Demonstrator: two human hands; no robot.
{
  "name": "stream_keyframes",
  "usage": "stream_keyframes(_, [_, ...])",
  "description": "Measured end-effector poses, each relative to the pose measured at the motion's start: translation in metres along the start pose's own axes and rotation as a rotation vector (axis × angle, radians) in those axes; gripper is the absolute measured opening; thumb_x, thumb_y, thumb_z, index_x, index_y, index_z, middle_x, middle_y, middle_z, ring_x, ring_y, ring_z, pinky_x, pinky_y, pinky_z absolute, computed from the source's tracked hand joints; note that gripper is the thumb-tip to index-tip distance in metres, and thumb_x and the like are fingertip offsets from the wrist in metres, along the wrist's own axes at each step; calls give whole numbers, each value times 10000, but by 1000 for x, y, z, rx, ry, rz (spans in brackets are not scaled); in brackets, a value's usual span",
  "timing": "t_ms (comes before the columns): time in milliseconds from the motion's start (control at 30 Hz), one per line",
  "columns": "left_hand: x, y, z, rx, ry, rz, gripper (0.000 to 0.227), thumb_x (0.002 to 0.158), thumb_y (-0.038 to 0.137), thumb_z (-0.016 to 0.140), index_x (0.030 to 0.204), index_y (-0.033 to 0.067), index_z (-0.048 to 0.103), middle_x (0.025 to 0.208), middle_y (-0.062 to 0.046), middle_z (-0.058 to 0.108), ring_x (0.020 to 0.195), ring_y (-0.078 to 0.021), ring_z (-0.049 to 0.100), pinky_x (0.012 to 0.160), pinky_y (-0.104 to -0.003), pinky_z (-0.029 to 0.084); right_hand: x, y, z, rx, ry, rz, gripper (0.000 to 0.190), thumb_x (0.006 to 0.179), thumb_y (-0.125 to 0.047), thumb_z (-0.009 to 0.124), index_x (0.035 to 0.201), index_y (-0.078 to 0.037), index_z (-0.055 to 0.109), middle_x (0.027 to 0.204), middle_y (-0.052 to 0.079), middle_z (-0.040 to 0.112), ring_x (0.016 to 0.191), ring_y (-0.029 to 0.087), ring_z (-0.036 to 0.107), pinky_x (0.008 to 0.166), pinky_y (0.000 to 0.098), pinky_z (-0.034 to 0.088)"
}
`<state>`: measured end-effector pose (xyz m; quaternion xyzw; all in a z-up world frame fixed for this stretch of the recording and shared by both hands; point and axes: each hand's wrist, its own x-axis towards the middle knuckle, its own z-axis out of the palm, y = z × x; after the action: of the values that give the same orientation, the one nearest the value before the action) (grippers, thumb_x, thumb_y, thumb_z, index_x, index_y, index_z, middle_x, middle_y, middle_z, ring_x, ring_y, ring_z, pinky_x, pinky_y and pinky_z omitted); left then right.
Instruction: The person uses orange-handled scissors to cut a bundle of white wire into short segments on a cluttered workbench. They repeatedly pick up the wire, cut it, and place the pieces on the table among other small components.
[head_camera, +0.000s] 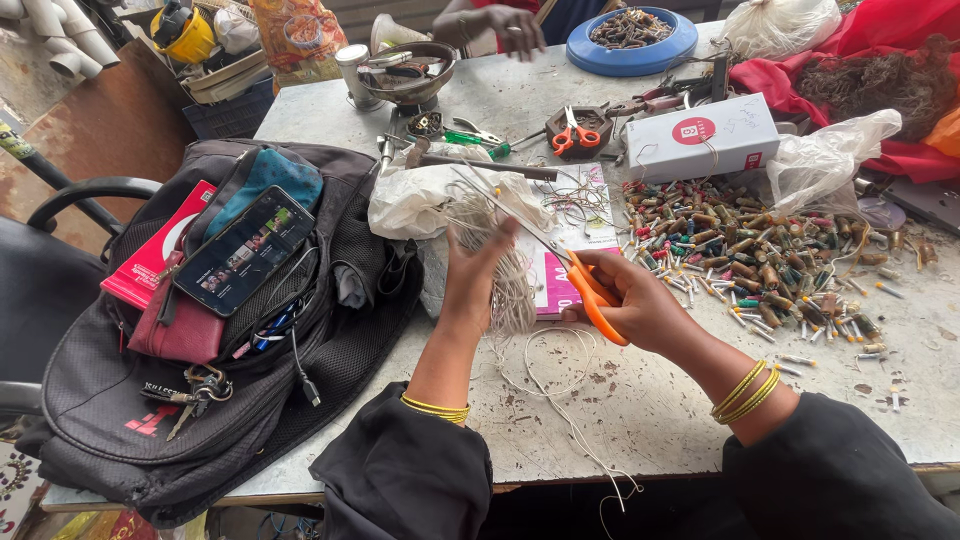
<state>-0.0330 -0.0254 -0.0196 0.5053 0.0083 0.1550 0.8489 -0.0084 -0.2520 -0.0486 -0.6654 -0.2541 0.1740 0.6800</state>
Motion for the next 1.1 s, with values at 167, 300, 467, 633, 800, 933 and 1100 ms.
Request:
stream_keyframes(167, [2,-1,1,83,12,40,547,798,370,868,1167,37,639,1003,-84,715,978,-141,666,903,-276,507,0,-1,-1,44,14,10,602,914,-21,697,1464,54,464,1185,139,619,1062,160,680,987,330,592])
stream_keyframes(300, [7,3,-7,-27,66,74,366,841,294,822,1088,56,697,973,-58,758,940,-127,646,852,-268,477,0,-5,3,115,37,47,611,872,-34,708,1427,56,468,1240,78,644,1048,143,692,977,308,575])
stream_keyframes(467, [8,9,-7,-196,146,147,310,856,187,837,1095,72,677,908,-22,687,915,-130,657,841,-295,525,-3,-8,6,91,-2,71,626,882,-117,731,1439,39,489,1163,80,672,1030,131,710,923,259,562])
stream_keyframes(633, [9,12,-7,-271,157,191,313,802,151,831,1078,107,690,883,-21,693,886,-124,673,831,-287,538,-4,-7,11,-96,-25,82,731,838,-168,832,1462,27,504,1048,95,603,986,126,601,877,256,487])
stream_keyframes(800, [6,5,-9,-61,94,184,237,864,148,839,1034,43,711,903,-31,702,863,-122,634,830,-270,505,-4,-5,16,-118,-60,45,824,801,-266,836,1454,19,423,1206,85,598,1200,156,564,1035,298,439])
stream_keyframes(933, [4,-4,-4,-54,-31,191,273,856,117,854,1059,27,696,949,-34,716,867,-125,649,824,-279,519,-5,-3,19,-155,-23,39,834,809,-287,822,1467,-3,397,1272,100,591,1238,173,563,1064,315,433])
stream_keyframes(1100, [3,-6,2,-112,-60,112,302,858,92,819,1117,22,681,1006,-57,743,938,-142,704,844,-286,547,-4,0,19,-119,4,27,809,833,-294,802,1483,-12,412,1287,125,581,1208,179,557,1062,331,444])
